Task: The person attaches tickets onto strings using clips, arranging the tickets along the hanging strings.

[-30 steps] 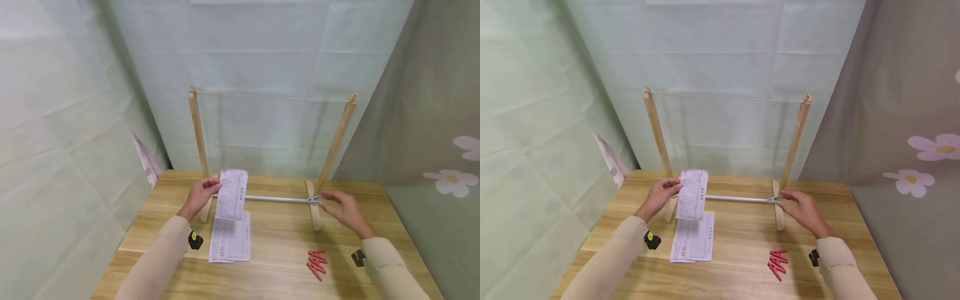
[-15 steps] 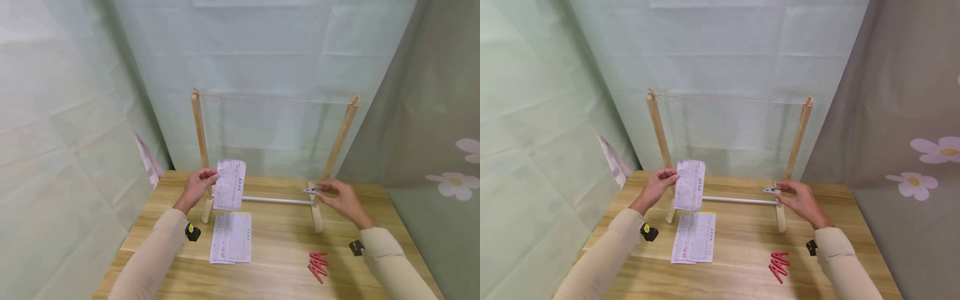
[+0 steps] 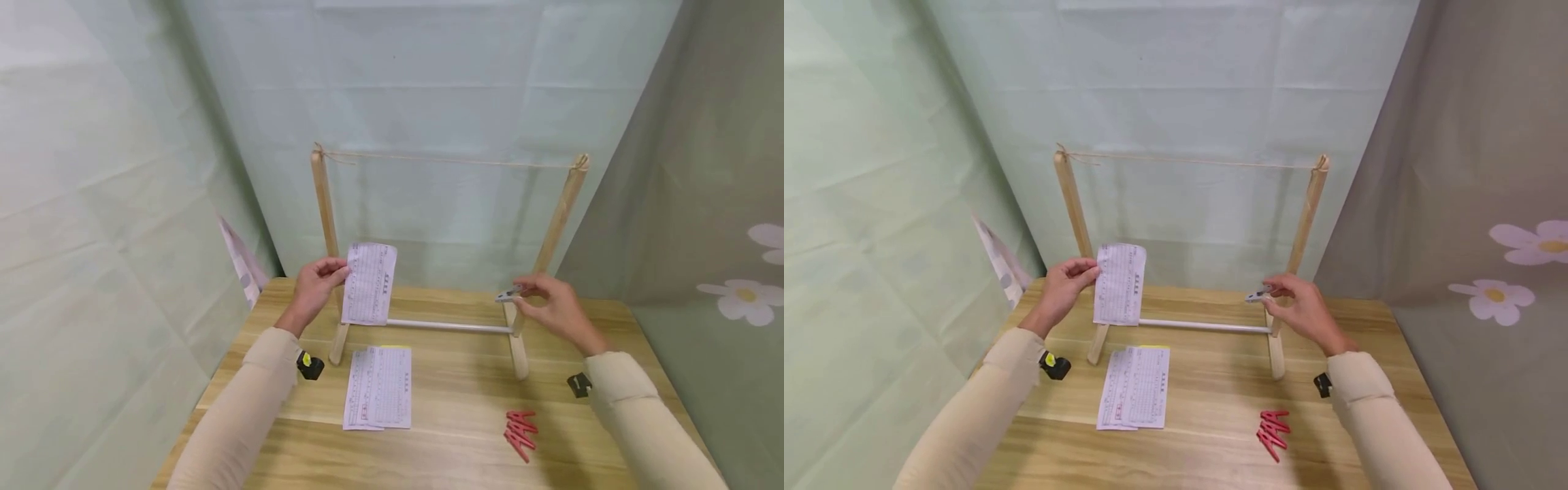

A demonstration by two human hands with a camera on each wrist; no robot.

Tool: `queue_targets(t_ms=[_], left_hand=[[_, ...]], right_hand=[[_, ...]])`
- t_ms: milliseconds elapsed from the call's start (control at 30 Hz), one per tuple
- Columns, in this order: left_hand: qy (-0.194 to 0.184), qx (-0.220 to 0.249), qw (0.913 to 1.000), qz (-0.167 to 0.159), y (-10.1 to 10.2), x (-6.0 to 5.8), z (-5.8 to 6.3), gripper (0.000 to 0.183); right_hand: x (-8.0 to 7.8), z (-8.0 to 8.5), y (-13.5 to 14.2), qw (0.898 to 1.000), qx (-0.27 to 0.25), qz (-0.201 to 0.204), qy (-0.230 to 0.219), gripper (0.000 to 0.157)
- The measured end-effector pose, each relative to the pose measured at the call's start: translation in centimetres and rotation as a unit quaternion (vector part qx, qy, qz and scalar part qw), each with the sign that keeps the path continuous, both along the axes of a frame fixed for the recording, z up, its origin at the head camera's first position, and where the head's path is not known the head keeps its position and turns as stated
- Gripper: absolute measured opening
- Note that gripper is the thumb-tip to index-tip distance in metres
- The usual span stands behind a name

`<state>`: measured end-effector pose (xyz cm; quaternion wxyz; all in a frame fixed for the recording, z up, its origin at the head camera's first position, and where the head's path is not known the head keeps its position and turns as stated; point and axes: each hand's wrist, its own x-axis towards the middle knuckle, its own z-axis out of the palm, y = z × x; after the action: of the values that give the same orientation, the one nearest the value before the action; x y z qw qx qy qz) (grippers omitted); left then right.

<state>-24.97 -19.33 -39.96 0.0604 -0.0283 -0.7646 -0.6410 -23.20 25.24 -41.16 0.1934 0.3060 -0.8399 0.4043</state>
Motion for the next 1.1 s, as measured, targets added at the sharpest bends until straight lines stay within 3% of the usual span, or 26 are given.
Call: queue_targets(t_ms=[400, 767, 1100], left_hand=[[0.020, 0.009, 0.9992, 0.034, -0.6, -0.2, 1.8, 0.030], [0.042, 0.003, 0.9975, 0.056, -0.9, -0.4, 3.1, 0.030], [0.059, 0.013, 0.9964, 0.060, -0.8, -0.7, 4.6, 0.027]], right_hand=[[-0.8, 2.6, -1.0, 0.999, -0.004, 0.003, -0.048, 0.036], [-1.4, 5.6, -2.7, 0.999, 0.008, 0.026, -0.028, 0.039], [-1.8, 7.7, -4.3, 0.997, 0.012, 0.035, -0.062, 0.038]])
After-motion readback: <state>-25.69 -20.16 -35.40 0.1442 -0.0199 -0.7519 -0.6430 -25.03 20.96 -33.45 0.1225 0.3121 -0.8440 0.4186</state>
